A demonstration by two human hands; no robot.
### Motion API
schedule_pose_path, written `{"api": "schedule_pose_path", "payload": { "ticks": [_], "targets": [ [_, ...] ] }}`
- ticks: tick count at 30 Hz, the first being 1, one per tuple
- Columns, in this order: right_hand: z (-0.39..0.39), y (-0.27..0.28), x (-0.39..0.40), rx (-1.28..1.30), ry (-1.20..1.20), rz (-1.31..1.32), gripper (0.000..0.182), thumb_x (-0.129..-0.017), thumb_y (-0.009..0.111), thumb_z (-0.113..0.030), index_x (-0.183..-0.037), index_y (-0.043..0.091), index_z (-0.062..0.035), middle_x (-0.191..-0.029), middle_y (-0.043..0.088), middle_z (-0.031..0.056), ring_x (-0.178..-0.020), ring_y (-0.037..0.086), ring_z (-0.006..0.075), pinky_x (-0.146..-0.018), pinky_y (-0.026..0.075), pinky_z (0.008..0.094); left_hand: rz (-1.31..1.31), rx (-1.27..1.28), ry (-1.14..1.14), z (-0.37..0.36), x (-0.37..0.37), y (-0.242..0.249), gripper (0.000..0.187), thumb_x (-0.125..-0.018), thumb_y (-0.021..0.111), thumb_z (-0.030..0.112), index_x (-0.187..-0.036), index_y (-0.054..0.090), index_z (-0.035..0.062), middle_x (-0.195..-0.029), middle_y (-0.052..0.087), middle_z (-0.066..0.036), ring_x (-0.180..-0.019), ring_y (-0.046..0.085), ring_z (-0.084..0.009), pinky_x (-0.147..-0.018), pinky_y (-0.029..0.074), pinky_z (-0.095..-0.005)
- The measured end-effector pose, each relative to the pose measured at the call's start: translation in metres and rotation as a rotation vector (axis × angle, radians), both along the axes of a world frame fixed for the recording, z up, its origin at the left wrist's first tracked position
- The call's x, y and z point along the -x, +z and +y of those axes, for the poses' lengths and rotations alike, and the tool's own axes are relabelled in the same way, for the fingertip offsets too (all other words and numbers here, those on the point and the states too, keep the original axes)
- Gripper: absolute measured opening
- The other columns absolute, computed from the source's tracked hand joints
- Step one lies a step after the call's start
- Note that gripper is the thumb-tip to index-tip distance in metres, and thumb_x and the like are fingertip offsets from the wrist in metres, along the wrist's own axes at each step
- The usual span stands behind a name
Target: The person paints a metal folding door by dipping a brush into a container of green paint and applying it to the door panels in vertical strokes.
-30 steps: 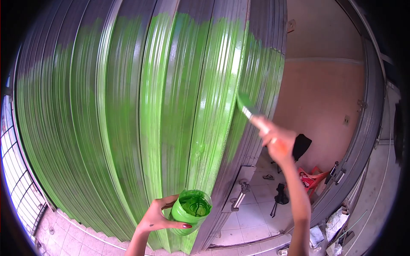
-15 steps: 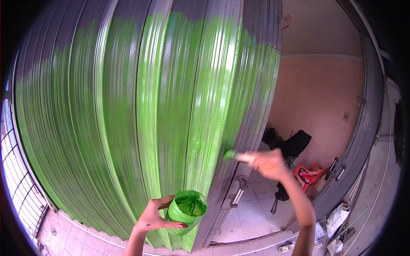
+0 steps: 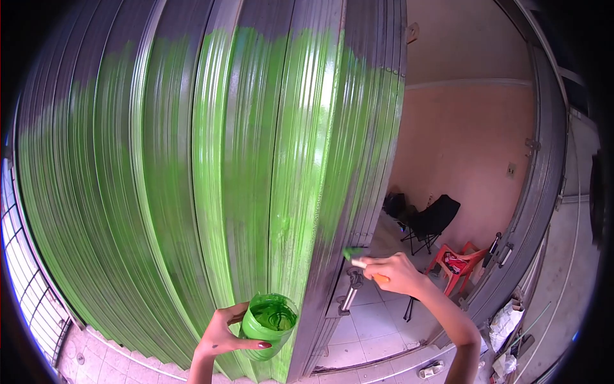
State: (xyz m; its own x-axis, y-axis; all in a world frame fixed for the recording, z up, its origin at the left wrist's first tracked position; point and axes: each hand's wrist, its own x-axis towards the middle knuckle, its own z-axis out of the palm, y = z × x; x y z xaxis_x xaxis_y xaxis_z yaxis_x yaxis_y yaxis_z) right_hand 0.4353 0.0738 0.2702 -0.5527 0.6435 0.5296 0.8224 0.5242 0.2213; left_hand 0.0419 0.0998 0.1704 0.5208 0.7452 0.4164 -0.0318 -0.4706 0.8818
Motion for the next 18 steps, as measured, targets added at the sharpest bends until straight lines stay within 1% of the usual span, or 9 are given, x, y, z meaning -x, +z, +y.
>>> {"api": "schedule_pose_path", "payload": {
  "ticks": [3,4,5,7,8,10,12,15,18],
  "targets": [
    [0.011,0.037,-0.005,-0.127,0.079,0.04,0.014,-0.072,0.063,0.0,-0.078,0.062,-0.0131,-0.094,0.073,0.0033,-0.069,0.069,0.0234,-0.058,0.054,0.035,0.005,0.007,-0.001,-0.002,0.0,0.002,0.085,-0.056,0.094,0.025,-0.126,0.056,-0.0064,-0.115,0.067,-0.014,-0.112,0.062,-0.0246,-0.107,0.041,-0.0392],
    [0.01,0.067,-0.002,-0.08,-0.008,0.117,0.013,-0.073,0.062,0.005,-0.074,0.061,-0.0074,-0.084,0.07,0.0126,-0.083,0.071,0.0265,-0.071,0.057,0.0325,0.009,0.007,-0.002,-0.003,-0.001,0.003,0.085,-0.056,0.094,0.025,-0.126,0.057,-0.0064,-0.115,0.067,-0.014,-0.112,0.062,-0.0246,-0.107,0.041,-0.0392],
    [0.014,0.092,-0.005,-0.099,-0.054,0.192,0.011,-0.073,0.061,0.006,-0.074,0.061,-0.0051,-0.077,0.067,0.0126,-0.081,0.072,0.0263,-0.071,0.056,0.0305,0.014,0.004,-0.001,-0.003,-0.002,0.005,0.084,-0.056,0.093,0.025,-0.126,0.057,-0.0063,-0.114,0.067,-0.014,-0.112,0.062,-0.0245,-0.107,0.041,-0.0392],
    [0.016,0.138,-0.003,-0.144,-0.16,0.159,0.012,-0.072,0.058,0.008,-0.076,0.061,-0.0032,-0.087,0.071,0.0156,-0.088,0.072,0.0257,-0.074,0.055,0.029,-0.026,-0.01,-0.016,-0.004,-0.005,0.005,0.084,-0.057,0.093,0.025,-0.125,0.057,-0.0062,-0.114,0.067,-0.014,-0.112,0.062,-0.0245,-0.107,0.041,-0.0392],
    [0.022,0.152,-0.001,-0.416,0.029,0.137,0.015,-0.068,0.057,0.006,-0.072,0.059,-0.0076,-0.066,0.062,0.0134,-0.054,0.059,0.0316,-0.051,0.045,0.0363,-0.045,-0.016,-0.024,-0.004,-0.007,0.005,0.083,-0.057,0.093,0.025,-0.125,0.057,-0.0061,-0.114,0.067,-0.014,-0.112,0.062,-0.0245,-0.107,0.041,-0.0393],
    [0.02,0.176,0.004,-0.747,0.112,0.087,0.012,-0.072,0.056,0.006,-0.075,0.057,-0.0059,-0.084,0.069,0.0103,-0.071,0.067,0.0304,-0.059,0.052,0.034,-0.019,0.001,-0.02,-0.002,-0.008,0.006,0.084,-0.057,0.093,0.025,-0.125,0.057,-0.0061,-0.114,0.067,-0.015,-0.112,0.062,-0.0246,-0.107,0.041,-0.0394],
    [0.031,0.178,-0.002,-0.808,0.133,0.188,0.01,-0.073,0.059,0.003,-0.077,0.057,-0.0058,-0.092,0.07,0.0095,-0.075,0.068,0.0296,-0.062,0.054,0.0344,-0.012,0.002,-0.013,-0.001,-0.007,0.005,0.084,-0.056,0.093,0.025,-0.126,0.057,-0.0062,-0.114,0.067,-0.015,-0.111,0.063,-0.0247,-0.107,0.041,-0.0395],
    [0.04,0.117,-0.01,-0.719,-0.043,-0.212,0.012,-0.073,0.064,-0.002,-0.08,0.056,-0.0064,-0.119,0.063,0.011,-0.078,0.069,0.0288,-0.063,0.056,0.0386,-0.021,-0.011,-0.014,0.001,-0.006,0.002,0.085,-0.056,0.094,0.025,-0.125,0.057,-0.0062,-0.114,0.067,-0.015,-0.111,0.063,-0.0246,-0.106,0.042,-0.0395],
    [0.03,0.031,-0.018,-0.503,-0.124,-0.257,0.013,-0.074,0.063,-0.001,-0.08,0.053,-0.0077,-0.131,0.055,0.0146,-0.096,0.068,0.0299,-0.055,0.058,0.0365,-0.023,0.001,-0.014,0.002,-0.001,-0.002,0.085,-0.056,0.094,0.025,-0.125,0.057,-0.0062,-0.114,0.067,-0.014,-0.11,0.063,-0.0244,-0.105,0.042,-0.0393]
  ]
}}
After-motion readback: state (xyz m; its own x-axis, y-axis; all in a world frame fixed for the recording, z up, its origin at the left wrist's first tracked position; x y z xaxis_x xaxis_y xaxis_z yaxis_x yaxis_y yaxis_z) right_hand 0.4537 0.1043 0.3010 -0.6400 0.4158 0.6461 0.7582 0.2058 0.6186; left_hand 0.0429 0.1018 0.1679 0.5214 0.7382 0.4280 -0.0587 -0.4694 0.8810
